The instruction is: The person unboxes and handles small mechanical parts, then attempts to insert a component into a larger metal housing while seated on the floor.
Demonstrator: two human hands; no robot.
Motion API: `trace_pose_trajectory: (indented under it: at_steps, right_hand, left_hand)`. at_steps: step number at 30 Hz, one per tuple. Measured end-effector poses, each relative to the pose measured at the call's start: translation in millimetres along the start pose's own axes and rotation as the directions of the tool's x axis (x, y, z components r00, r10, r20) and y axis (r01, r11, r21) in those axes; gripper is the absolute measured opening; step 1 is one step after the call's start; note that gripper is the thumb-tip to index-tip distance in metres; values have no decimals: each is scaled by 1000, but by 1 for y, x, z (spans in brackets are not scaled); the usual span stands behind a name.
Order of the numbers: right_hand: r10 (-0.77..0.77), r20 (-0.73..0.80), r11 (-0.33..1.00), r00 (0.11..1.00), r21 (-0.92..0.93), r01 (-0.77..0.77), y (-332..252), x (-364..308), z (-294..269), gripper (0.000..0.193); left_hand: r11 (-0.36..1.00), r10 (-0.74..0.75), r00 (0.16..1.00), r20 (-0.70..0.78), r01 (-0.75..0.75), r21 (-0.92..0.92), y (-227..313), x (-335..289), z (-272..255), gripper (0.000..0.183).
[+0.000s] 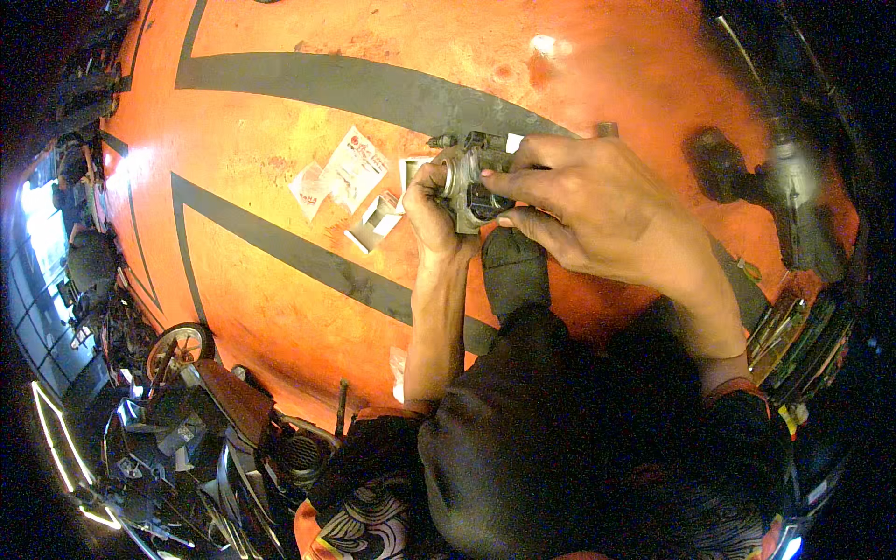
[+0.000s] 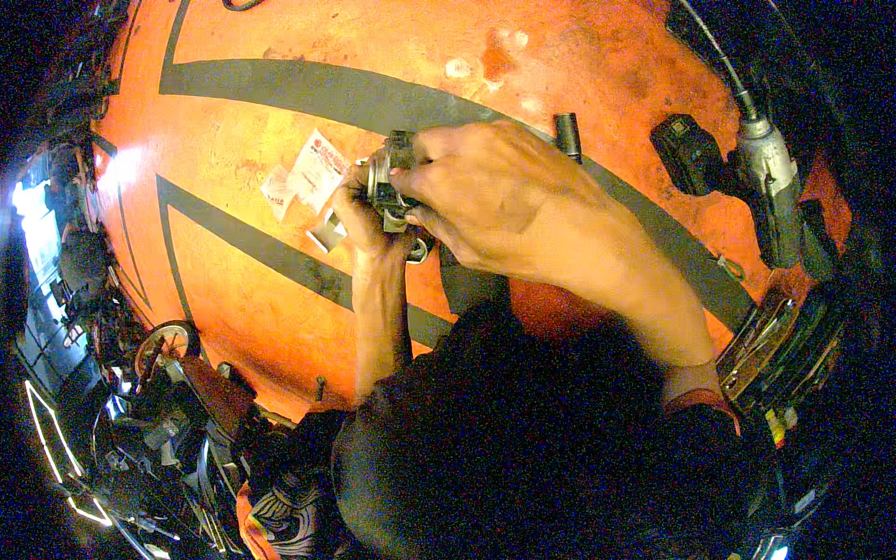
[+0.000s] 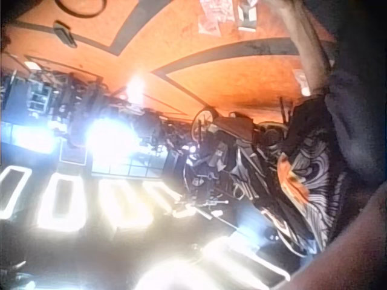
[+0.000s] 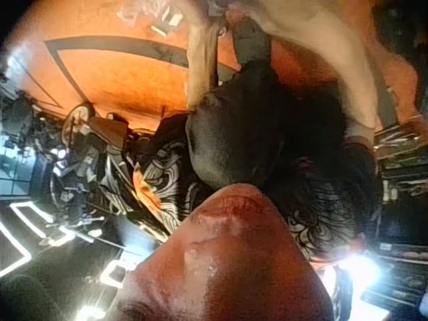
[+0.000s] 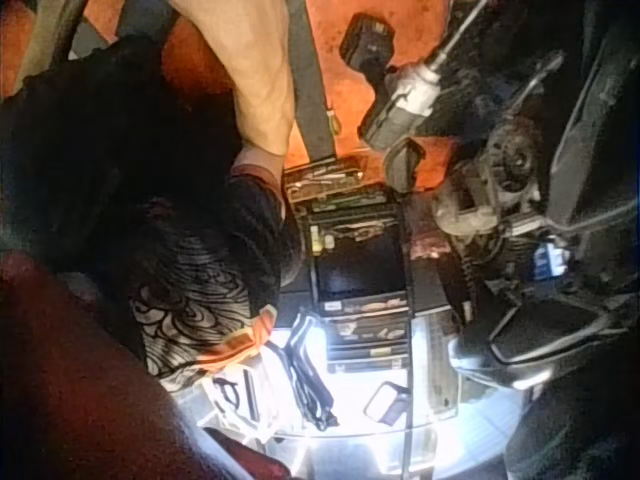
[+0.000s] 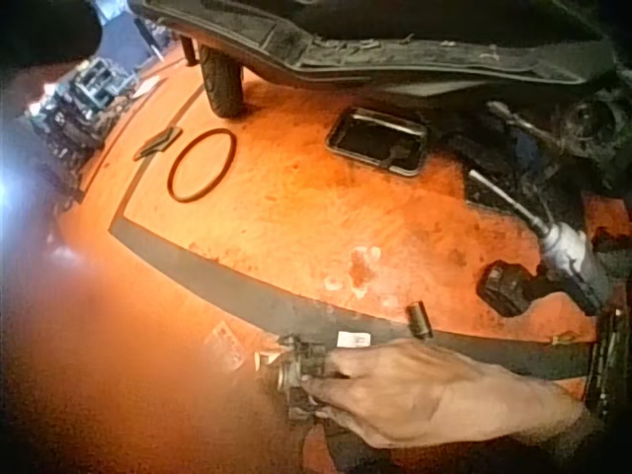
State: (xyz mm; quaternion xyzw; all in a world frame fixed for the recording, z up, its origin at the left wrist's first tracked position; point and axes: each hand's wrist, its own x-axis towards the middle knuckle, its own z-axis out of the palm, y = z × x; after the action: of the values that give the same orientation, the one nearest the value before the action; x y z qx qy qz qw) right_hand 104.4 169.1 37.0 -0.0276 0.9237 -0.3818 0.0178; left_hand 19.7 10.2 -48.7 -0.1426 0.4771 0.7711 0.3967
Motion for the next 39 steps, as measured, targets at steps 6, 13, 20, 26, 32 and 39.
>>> trace_pose_trajectory:
  at_steps: [6, 13, 20, 26, 32, 39]
  right_hand:
    - [-52, 61, 999, 997, -12, 53, 0, 4, 0, 27]
    - [-124, -54, 982, 991, 135, 130, 12, 7, 3, 10]
    - [-109, -10, 987, 994, 119, 109, 7, 4, -6, 25]
    - [-134, -74, 989, 988, 59, 139, -4, -5, -6, 27]
    - [-192, -135, 970, 972, 126, 209, 2, -4, 1, 28]
    - [-182, -21, 980, 983, 72, 183, -14, 4, -17, 21]
  left_hand:
    - [997, -79, 997, 17, 79, 6, 3, -4, -2, 30]
    - [970, -242, 966, -92, 238, -44, 2, -8, 3, 30]
    - [909, -391, 919, 54, 395, -130, 6, -11, -3, 27]
    - [973, -231, 965, -124, 226, -52, 13, -28, 29, 27]
    - [963, -269, 962, -52, 267, -45, 11, -25, 15, 30]
    - [974, -206, 978, 24, 207, -90, 10, -28, 11, 31]
